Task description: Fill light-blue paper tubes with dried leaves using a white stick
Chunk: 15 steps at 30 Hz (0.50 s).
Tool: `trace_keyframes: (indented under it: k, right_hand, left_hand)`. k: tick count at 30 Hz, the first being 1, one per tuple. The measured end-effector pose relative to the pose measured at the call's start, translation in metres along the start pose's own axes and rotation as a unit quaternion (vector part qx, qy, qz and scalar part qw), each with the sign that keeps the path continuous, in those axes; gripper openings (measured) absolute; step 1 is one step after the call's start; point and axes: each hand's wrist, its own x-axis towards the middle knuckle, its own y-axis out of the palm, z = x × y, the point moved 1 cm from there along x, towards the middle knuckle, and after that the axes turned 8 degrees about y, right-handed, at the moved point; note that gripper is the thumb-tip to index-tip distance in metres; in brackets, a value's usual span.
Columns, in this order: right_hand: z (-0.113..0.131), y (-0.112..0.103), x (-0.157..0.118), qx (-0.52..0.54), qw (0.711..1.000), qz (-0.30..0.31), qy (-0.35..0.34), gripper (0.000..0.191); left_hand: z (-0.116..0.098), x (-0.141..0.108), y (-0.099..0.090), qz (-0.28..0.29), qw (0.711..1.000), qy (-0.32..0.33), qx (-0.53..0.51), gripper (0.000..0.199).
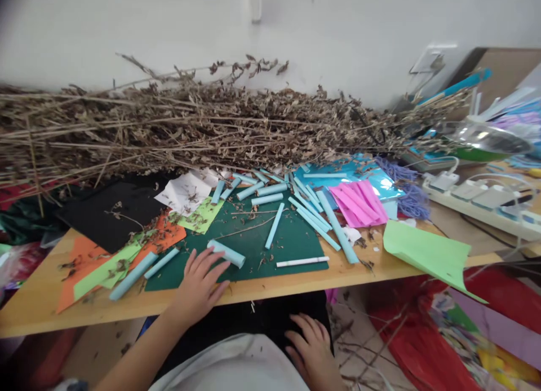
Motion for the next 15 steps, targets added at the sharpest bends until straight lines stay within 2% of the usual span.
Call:
trace_keyframes:
  k: [2, 3, 4, 6, 7, 9, 10, 12, 15]
  right_hand:
    - [-0.007, 0.013, -0.016, -0.033, 0.998, 0.036, 0.033, 0.027]
    - [-0.009, 0.017, -0.02, -0.044, 0.997, 0.049, 0.048, 0.032]
    - [-0.011, 0.019, -0.022, -0.052, 0.995, 0.066, 0.062, 0.034]
    - [-0.011, 0.02, -0.018, -0.059, 0.988, 0.109, 0.089, 0.038]
    - [-0.011, 0.019, -0.014, -0.057, 0.985, 0.132, 0.099, 0.039]
    - [-0.009, 0.017, -0.005, -0.043, 0.977, 0.175, 0.111, 0.039]
    - [-0.008, 0.016, -0.001, -0.034, 0.975, 0.189, 0.115, 0.039]
    - [-0.006, 0.015, 0.005, -0.021, 0.972, 0.2, 0.123, 0.038]
    - [-0.006, 0.016, 0.007, -0.017, 0.972, 0.191, 0.132, 0.037]
  left_hand:
    - [-0.015, -0.025, 0.003, 0.014, 0.99, 0.104, -0.089, 0.024]
    - [-0.022, -0.036, 0.009, 0.057, 0.977, 0.145, -0.147, 0.025]
    - [-0.029, -0.044, 0.019, 0.118, 0.959, 0.158, -0.205, 0.026]
    - [-0.038, -0.053, 0.047, 0.233, 0.918, 0.136, -0.289, 0.033]
    - [-0.04, -0.053, 0.065, 0.291, 0.897, 0.123, -0.309, 0.041]
    - [-0.041, -0.049, 0.1, 0.393, 0.853, 0.138, -0.314, 0.052]
    - [-0.039, -0.045, 0.115, 0.414, 0.844, 0.138, -0.311, 0.056]
    - [-0.03, -0.041, 0.135, 0.419, 0.849, 0.101, -0.306, 0.061]
    - [-0.014, -0.041, 0.14, 0.392, 0.874, 0.03, -0.285, 0.051]
